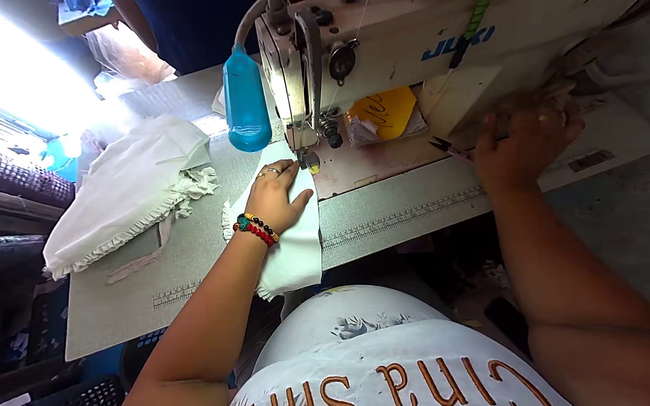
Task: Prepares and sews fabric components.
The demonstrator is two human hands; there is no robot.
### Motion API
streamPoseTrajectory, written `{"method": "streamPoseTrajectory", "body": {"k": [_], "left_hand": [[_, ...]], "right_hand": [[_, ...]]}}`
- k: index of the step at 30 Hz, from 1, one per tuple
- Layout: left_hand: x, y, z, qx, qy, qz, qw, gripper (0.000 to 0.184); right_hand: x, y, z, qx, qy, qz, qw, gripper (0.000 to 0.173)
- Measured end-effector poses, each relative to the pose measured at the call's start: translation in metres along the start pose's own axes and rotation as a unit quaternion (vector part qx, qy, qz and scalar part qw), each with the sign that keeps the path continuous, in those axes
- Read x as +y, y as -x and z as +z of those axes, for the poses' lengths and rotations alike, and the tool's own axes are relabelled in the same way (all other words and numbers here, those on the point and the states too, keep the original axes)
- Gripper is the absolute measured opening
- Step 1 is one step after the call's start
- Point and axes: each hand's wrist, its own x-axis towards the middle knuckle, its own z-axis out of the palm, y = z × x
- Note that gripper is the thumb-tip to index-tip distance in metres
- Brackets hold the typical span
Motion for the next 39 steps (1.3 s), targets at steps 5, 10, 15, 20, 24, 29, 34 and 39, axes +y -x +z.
{"method": "streamPoseTrajectory", "body": {"k": [5,10,15,20,24,29,34,39], "left_hand": [[0.0,-0.003,-0.001,-0.006,0.001,-0.008,1.0,0.061],[-0.004,-0.008,-0.001,-0.002,-0.002,-0.005,1.0,0.061],[0.013,0.011,-0.012,-0.022,-0.019,-0.011,1.0,0.054],[0.015,0.061,-0.01,-0.053,-0.096,0.058,0.992,0.072],[0.023,0.074,-0.021,-0.122,-0.098,0.003,0.988,0.097],[0.033,0.081,-0.018,-0.131,-0.118,-0.035,0.984,0.101],[0.027,0.074,-0.011,-0.101,-0.131,-0.039,0.986,0.099],[0.028,0.061,-0.012,-0.091,-0.131,-0.061,0.985,0.097]], "right_hand": [[-0.054,0.04,-0.022,0.001,-0.152,-0.09,0.984,0.051],[-0.141,0.127,-0.029,-0.132,-0.32,-0.354,0.869,0.048],[-0.156,0.154,-0.031,-0.248,-0.335,-0.455,0.787,0.046],[-0.153,0.154,-0.036,-0.235,-0.349,-0.459,0.783,0.04],[-0.153,0.155,-0.036,-0.231,-0.37,-0.456,0.775,0.035],[-0.154,0.152,-0.037,-0.239,-0.363,-0.445,0.783,0.038],[-0.149,0.147,-0.029,-0.23,-0.337,-0.439,0.8,0.045],[-0.148,0.136,-0.024,-0.236,-0.306,-0.433,0.814,0.048]]}}
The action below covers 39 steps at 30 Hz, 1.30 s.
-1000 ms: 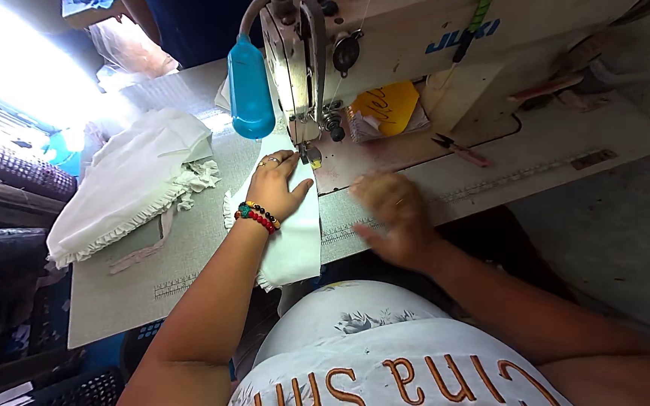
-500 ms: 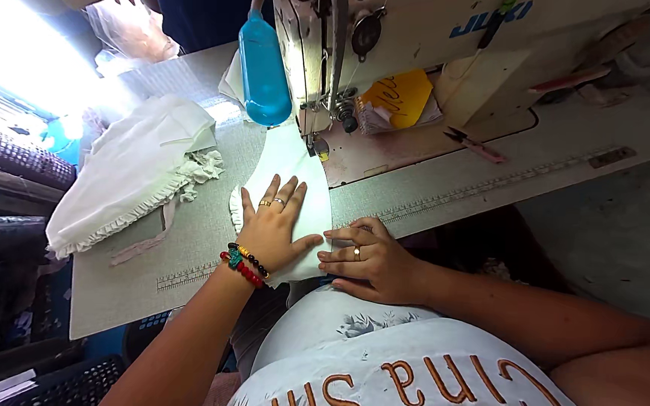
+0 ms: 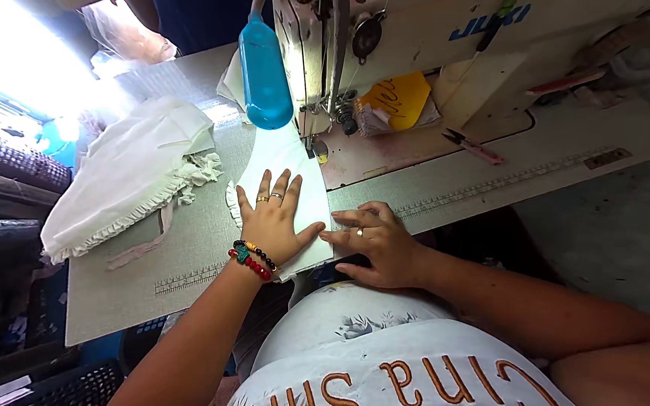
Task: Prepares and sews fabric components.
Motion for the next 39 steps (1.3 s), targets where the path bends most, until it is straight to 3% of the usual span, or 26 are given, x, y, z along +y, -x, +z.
{"method": "streamPoseTrajectory", "body": {"k": [7,15,23,27,30,37,39], "left_hand": [[0.001,-0.014,0.0,0.006,0.006,-0.028,1.0,0.095],[-0.005,-0.03,-0.002,0.009,0.011,-0.037,0.999,0.095],[-0.007,-0.047,-0.006,0.013,0.014,-0.066,0.998,0.094],[-0.008,-0.054,-0.008,0.009,0.013,-0.075,0.997,0.09],[-0.012,-0.06,-0.007,0.014,0.007,-0.076,0.997,0.089],[-0.018,-0.071,-0.008,0.024,0.003,-0.08,0.997,0.086],[-0.017,-0.072,-0.009,0.023,0.005,-0.084,0.996,0.085]], "right_hand": [[0.015,-0.013,-0.014,-0.022,0.008,0.005,1.0,0.047],[0.052,0.004,-0.055,0.129,0.018,0.133,0.983,0.044],[0.121,0.041,-0.133,0.251,0.178,0.334,0.891,0.051],[0.149,0.052,-0.145,0.219,0.243,0.409,0.852,0.058],[0.162,0.059,-0.142,0.19,0.268,0.406,0.853,0.055],[0.157,0.06,-0.14,0.215,0.295,0.401,0.84,0.049],[0.153,0.061,-0.132,0.178,0.272,0.43,0.843,0.051]]}}
